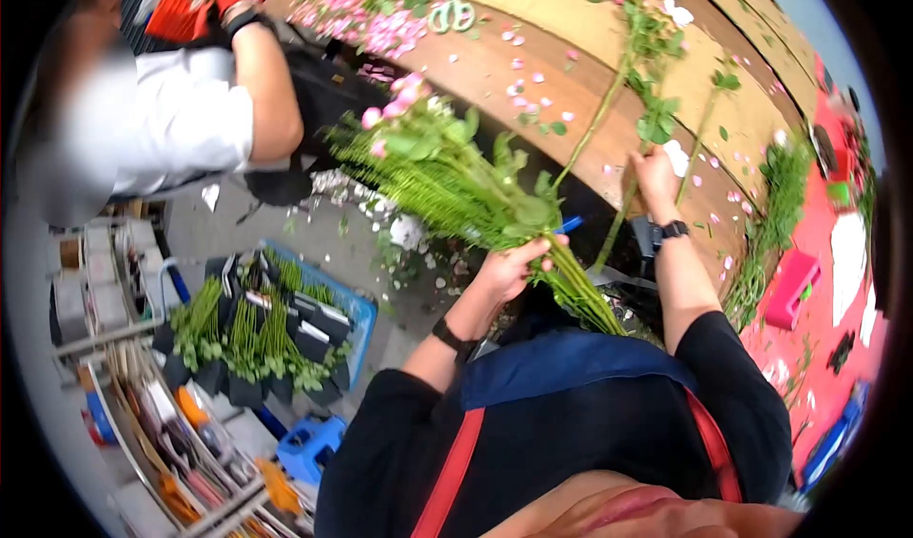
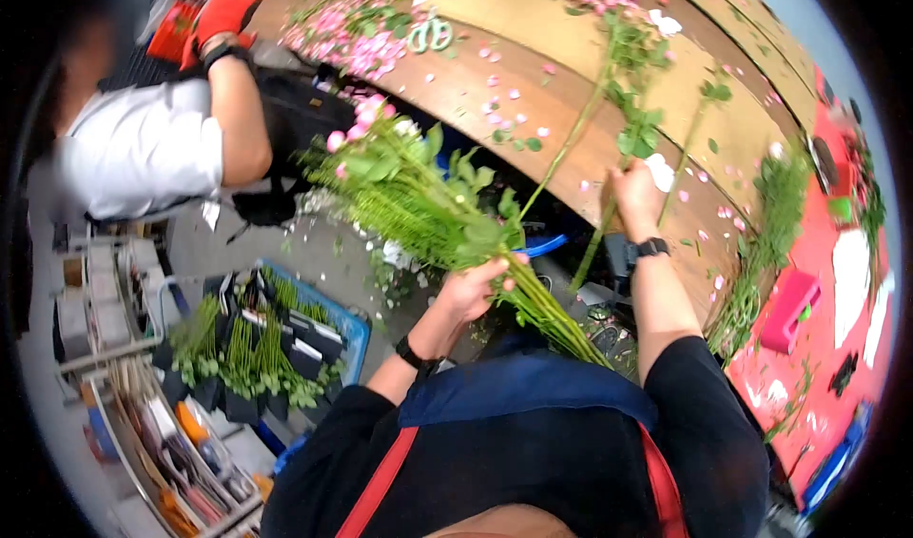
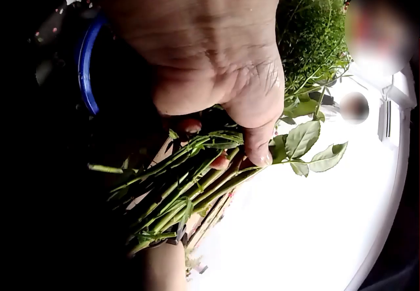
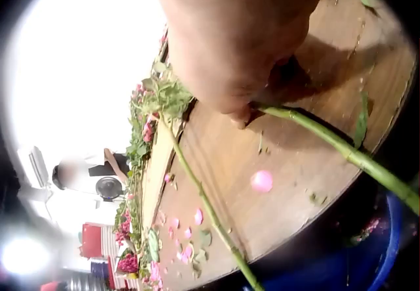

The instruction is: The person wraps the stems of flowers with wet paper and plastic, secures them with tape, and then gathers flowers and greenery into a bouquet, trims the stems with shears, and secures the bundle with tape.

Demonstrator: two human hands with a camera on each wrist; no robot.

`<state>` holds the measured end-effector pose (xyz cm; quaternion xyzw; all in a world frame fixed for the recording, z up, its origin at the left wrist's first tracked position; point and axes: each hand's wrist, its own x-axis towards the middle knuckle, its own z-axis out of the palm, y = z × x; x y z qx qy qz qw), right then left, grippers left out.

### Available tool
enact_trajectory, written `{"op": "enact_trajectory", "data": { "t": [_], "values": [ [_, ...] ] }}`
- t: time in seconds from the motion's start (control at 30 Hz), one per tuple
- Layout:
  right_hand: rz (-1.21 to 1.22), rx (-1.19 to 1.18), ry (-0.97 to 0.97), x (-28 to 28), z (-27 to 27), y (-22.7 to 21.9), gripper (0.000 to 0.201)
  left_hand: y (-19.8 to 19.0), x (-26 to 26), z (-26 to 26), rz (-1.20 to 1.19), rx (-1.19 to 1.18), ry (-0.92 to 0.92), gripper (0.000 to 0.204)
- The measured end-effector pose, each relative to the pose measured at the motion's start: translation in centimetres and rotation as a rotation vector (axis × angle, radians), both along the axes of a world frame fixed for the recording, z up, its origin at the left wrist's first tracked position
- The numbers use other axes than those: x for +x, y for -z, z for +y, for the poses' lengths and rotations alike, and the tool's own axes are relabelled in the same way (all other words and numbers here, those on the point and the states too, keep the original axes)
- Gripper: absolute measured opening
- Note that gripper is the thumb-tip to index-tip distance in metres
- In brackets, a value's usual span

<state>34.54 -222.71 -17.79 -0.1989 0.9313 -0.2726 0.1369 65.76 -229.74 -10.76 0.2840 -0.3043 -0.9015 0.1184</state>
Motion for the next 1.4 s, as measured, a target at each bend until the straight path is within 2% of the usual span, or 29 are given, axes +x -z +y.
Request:
{"op": "enact_trajectory", "data": {
  "t": [0.07,0.17,0.27,0.3,0.33,0.37,0.4,0.43,0.53,0.6,0.67,0.73,0.83,0.93,1.0,1.07,1.13,1.2,1.4],
  "values": [
    [0.004,0.055,-0.052,-2.2,1.6,1.9,0.032,-1.9,-1.1,0.5,0.059,0.01,-0.024,0.023],
    [0.047,-0.19,0.098,-3.4,4.9,2.4,0.029,-1.7,-1.8,0.9,0.107,0.031,0.013,0.023],
    [0.144,-0.382,-0.043,-0.8,8.6,-1.7,0.021,-2.6,-2.3,1.3,0.041,0.012,0.019,0.023],
    [0.105,-0.386,-0.13,1.1,9.7,-4.4,0.019,-2.3,-2.4,1.5,0.043,0.0,0.009,0.024],
    [0.007,-0.366,-0.115,3.8,10.1,-8.0,0.017,-2.3,-2.6,1.7,0.044,-0.008,0.014,0.025],
    [-0.069,-0.44,-0.176,5.5,11.4,-8.9,0.015,-2.3,-2.8,1.9,0.045,-0.016,0.021,0.025],
    [-0.264,-0.453,-0.175,7.2,12.4,-9.9,0.013,-2.4,-3.1,2.1,0.047,-0.022,0.032,0.025],
    [-0.339,-0.531,-0.28,9.1,12.7,-11.8,0.012,-2.7,-3.4,2.3,0.023,-0.036,0.046,0.024],
    [-0.522,-0.542,-0.524,12.4,13.6,-12.9,0.015,-2.0,-3.8,3.3,-0.023,-0.027,0.066,0.02],
    [-0.497,-0.533,-0.5,13.9,13.5,-13.8,0.015,-2.6,-4.4,3.8,0.0,-0.058,0.075,0.013],
    [-0.358,-0.509,-0.519,13.6,13.7,-14.2,0.015,-2.9,-4.3,4.1,-0.051,-0.077,0.103,0.017],
    [-0.345,-0.593,-0.507,13.7,13.6,-13.8,0.017,-3.7,-4.6,4.8,-0.09,-0.107,0.127,0.013],
    [-0.247,-0.528,-0.564,14.0,14.0,-13.6,0.01,-4.4,-4.8,5.1,-0.072,-0.152,0.136,0.016],
    [-0.152,-0.549,-0.436,13.8,14.4,-14.6,0.008,-6.3,-5.1,5.2,-0.097,-0.187,0.181,0.018],
    [-0.188,-0.514,-0.476,13.3,14.3,-15.9,0.005,-5.9,-5.2,5.1,-0.106,-0.241,0.268,0.019],
    [-0.182,-0.511,-0.505,13.7,14.6,-15.8,0.004,-5.7,-5.3,5.3,-0.088,-0.218,0.274,0.018],
    [-0.117,-0.565,-0.444,14.2,15.0,-16.1,0.005,-5.8,-5.4,5.4,-0.034,-0.209,0.247,0.016],
    [-0.149,-0.556,-0.303,14.4,15.4,-16.1,0.004,-6.0,-5.5,5.3,-0.014,-0.21,0.236,0.016],
    [-0.109,-0.58,-0.484,15.0,14.4,-16.7,0.004,-4.0,-5.2,5.1,-0.017,-0.148,0.181,0.027]
  ]
}}
